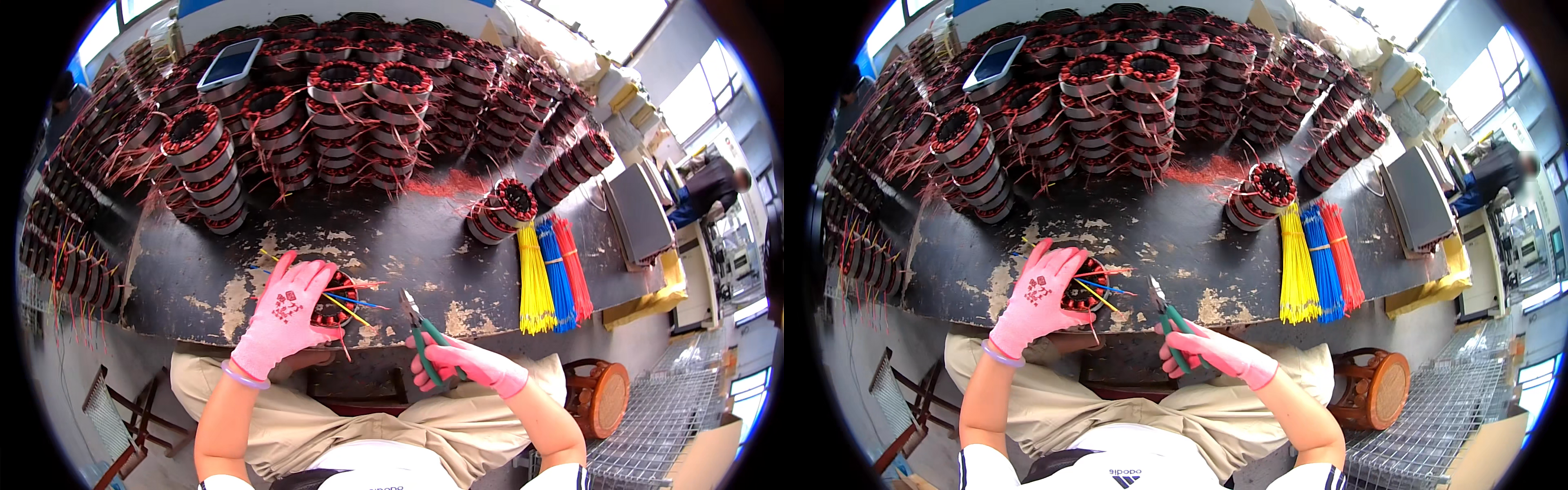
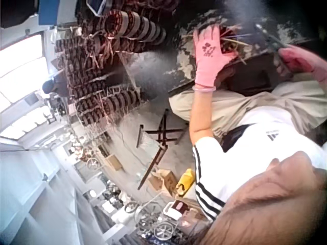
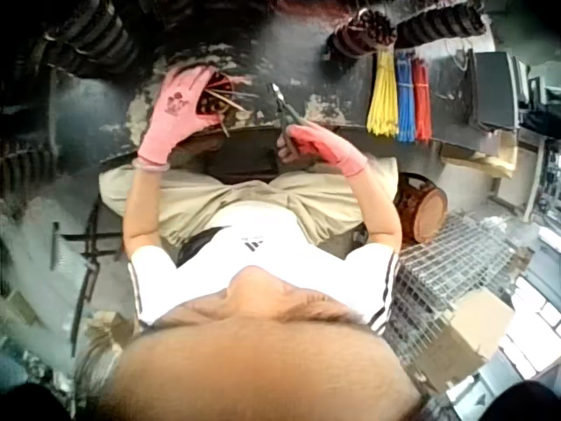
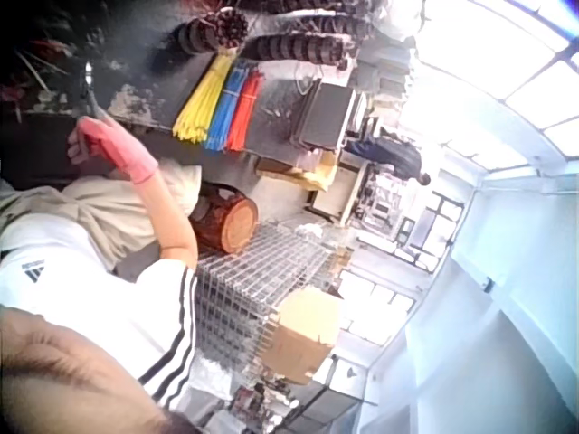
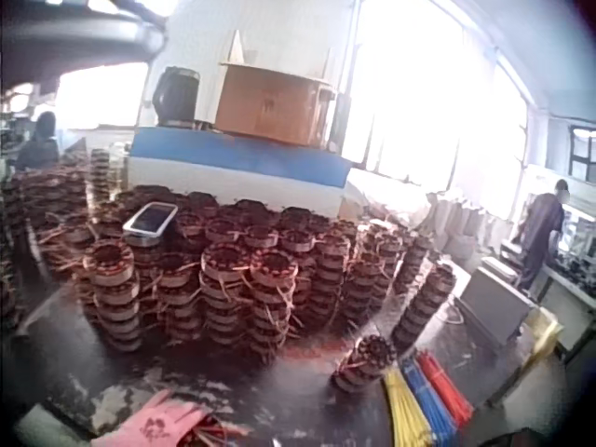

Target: The person sits at a workbench and repeatedly inserts colored plastic zip ties into the top of cylindrical electrical components. They then use green-handled pliers to trim the excess length of each zip tie before stacking the finished units.

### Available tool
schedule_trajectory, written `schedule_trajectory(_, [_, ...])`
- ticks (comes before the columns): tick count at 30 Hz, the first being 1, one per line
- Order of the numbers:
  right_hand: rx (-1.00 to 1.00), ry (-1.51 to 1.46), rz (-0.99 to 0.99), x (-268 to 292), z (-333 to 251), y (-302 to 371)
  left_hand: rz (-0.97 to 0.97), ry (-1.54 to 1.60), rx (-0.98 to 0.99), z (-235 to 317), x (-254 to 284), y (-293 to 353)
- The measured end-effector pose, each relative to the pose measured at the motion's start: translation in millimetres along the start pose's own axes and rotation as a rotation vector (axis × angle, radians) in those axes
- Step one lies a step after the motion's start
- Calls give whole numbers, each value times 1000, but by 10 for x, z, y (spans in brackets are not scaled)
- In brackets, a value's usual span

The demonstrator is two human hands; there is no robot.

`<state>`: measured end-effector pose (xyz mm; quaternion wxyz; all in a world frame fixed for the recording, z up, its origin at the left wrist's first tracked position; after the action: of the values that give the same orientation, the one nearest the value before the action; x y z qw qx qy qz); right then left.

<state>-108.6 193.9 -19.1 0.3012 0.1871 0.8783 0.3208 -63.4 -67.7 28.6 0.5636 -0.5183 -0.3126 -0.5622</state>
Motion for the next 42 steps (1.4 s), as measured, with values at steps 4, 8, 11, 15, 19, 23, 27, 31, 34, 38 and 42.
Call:
schedule_trajectory(4, [-24,34,-24,30,-16,-145,25,34,-3,19,15,-10])
schedule_trajectory(8, [-3,34,-26,3,-80,-163,7,46,17,22,20,-26])
schedule_trajectory(11, [-3,94,16,10,-97,-186,24,47,8,11,8,-14])
schedule_trajectory(15, [-1,94,32,-37,-138,-182,27,48,-5,1,5,1])
schedule_trajectory(19, [-43,126,65,-56,-102,-110,61,65,-13,-5,2,16])
schedule_trajectory(23, [-39,130,83,-43,-72,-148,62,75,-8,-13,-1,16])
schedule_trajectory(27, [-12,122,102,-46,-112,-216,74,73,-15,-18,-10,22])
schedule_trajectory(31, [4,82,107,-63,-141,-247,65,64,-12,-27,-24,19])
schedule_trajectory(34, [25,95,147,-86,-178,-240,69,64,-15,-27,-24,25])
schedule_trajectory(38, [15,136,217,-75,-209,-250,32,70,0,-17,-2,6])
schedule_trajectory(42, [63,132,203,8,-225,-281,4,-19,139,2,-90,26])
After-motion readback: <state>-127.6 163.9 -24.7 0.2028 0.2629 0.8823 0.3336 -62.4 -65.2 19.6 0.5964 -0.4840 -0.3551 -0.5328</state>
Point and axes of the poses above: each hand's wrist, its own y-axis away from the middle knuckle, its own x-axis out of the back of the hand, z = x × y, the point moved 7 cm from there along -y, towards the middle knuckle, and after that the axes turned 4 degrees about -x, right-handed, at the moved point
